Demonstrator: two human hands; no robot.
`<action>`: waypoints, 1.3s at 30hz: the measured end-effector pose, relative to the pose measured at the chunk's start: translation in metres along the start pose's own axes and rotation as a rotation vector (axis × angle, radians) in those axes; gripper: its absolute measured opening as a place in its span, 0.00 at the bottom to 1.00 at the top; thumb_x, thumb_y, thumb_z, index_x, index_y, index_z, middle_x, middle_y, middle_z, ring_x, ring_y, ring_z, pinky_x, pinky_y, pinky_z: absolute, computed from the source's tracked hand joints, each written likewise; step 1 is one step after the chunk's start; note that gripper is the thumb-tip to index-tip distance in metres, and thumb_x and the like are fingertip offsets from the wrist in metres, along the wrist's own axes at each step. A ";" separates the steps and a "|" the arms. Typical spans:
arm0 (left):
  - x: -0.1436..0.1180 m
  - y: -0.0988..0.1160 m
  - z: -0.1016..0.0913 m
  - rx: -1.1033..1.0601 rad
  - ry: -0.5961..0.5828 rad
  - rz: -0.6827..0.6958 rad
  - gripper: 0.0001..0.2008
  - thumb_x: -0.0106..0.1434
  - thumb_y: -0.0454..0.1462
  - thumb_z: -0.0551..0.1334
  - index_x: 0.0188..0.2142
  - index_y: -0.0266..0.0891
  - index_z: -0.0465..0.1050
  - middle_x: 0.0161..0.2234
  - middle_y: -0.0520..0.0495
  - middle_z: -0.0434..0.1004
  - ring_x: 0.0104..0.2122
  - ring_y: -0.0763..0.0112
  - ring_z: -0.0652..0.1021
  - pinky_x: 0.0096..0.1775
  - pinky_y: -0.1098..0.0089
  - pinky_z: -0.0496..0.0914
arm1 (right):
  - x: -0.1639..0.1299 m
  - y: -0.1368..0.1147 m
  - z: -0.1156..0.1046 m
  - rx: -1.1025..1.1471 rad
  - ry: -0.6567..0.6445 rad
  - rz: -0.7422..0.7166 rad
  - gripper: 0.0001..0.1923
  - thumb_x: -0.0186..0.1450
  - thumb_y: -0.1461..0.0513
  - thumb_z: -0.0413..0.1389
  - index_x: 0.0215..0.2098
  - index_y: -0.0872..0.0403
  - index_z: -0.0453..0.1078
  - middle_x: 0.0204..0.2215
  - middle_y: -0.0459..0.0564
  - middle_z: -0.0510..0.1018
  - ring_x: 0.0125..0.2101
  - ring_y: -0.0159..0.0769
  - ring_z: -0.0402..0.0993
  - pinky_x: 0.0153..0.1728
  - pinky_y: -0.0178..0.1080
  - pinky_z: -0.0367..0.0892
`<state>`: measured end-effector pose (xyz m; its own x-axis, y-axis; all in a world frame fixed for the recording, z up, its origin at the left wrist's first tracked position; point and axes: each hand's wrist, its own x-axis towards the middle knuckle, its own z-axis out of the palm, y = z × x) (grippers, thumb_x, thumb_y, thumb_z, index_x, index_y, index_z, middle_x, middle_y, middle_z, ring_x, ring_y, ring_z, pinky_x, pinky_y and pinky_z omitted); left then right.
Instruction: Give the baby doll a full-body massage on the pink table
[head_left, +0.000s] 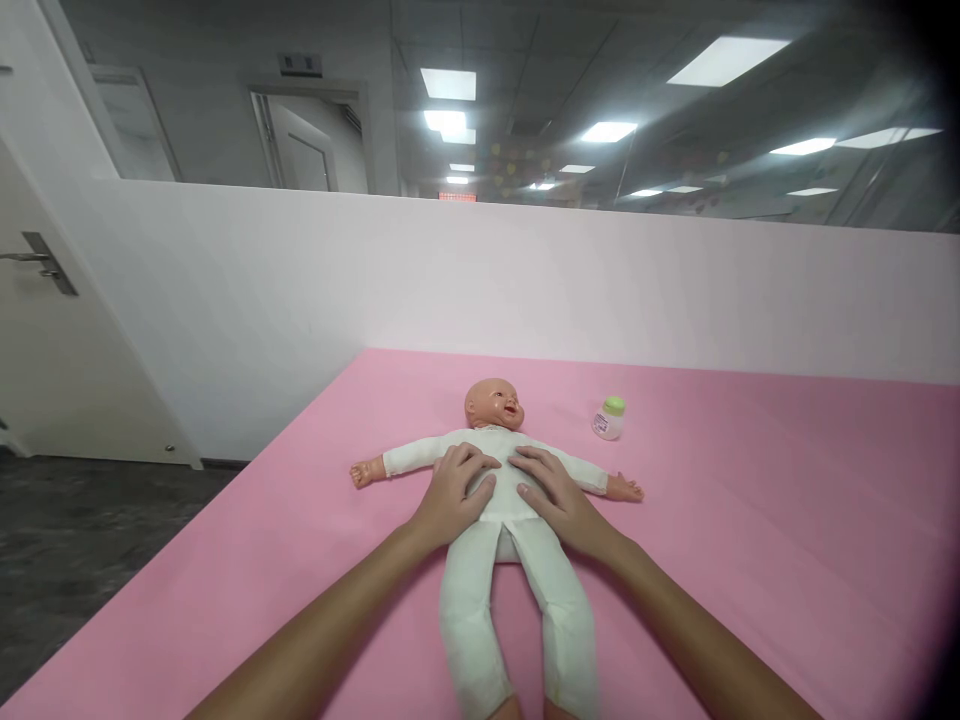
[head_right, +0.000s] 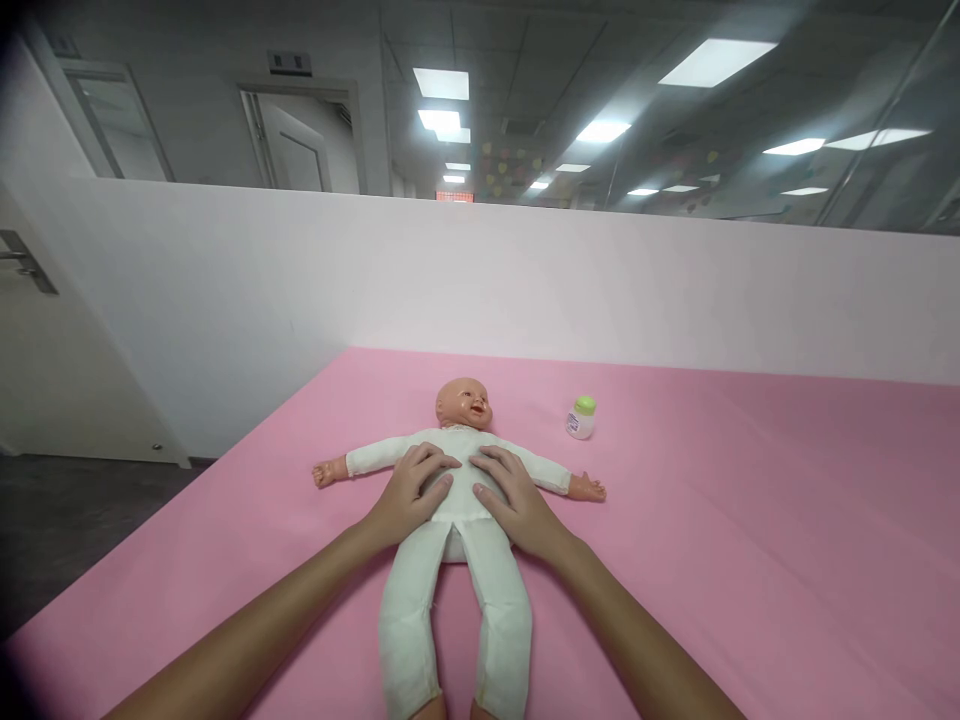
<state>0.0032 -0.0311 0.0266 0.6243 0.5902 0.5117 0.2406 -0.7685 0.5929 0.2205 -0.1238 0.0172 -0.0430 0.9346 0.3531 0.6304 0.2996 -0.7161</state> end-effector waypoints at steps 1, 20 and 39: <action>0.000 0.000 0.000 0.000 -0.001 -0.001 0.12 0.72 0.39 0.57 0.50 0.48 0.76 0.46 0.47 0.72 0.50 0.60 0.73 0.55 0.56 0.65 | 0.000 0.000 0.000 -0.001 0.001 -0.001 0.22 0.74 0.47 0.50 0.64 0.39 0.66 0.68 0.49 0.61 0.69 0.47 0.54 0.70 0.55 0.53; 0.002 0.003 0.000 0.004 0.026 -0.022 0.02 0.69 0.37 0.57 0.40 0.44 0.67 0.40 0.49 0.73 0.44 0.61 0.73 0.49 0.58 0.66 | 0.000 -0.007 0.000 0.012 0.036 -0.032 0.15 0.73 0.50 0.51 0.53 0.46 0.68 0.64 0.53 0.67 0.67 0.47 0.59 0.66 0.54 0.58; -0.001 0.002 0.001 0.038 0.010 0.028 0.14 0.72 0.39 0.55 0.53 0.48 0.75 0.53 0.44 0.73 0.57 0.57 0.72 0.59 0.52 0.65 | 0.000 -0.011 0.000 -0.005 0.019 -0.031 0.18 0.74 0.49 0.49 0.58 0.43 0.67 0.64 0.51 0.66 0.68 0.48 0.57 0.68 0.57 0.56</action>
<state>0.0033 -0.0334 0.0265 0.6236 0.5706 0.5344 0.2514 -0.7937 0.5540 0.2141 -0.1271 0.0252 -0.0476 0.9210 0.3867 0.6325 0.3275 -0.7019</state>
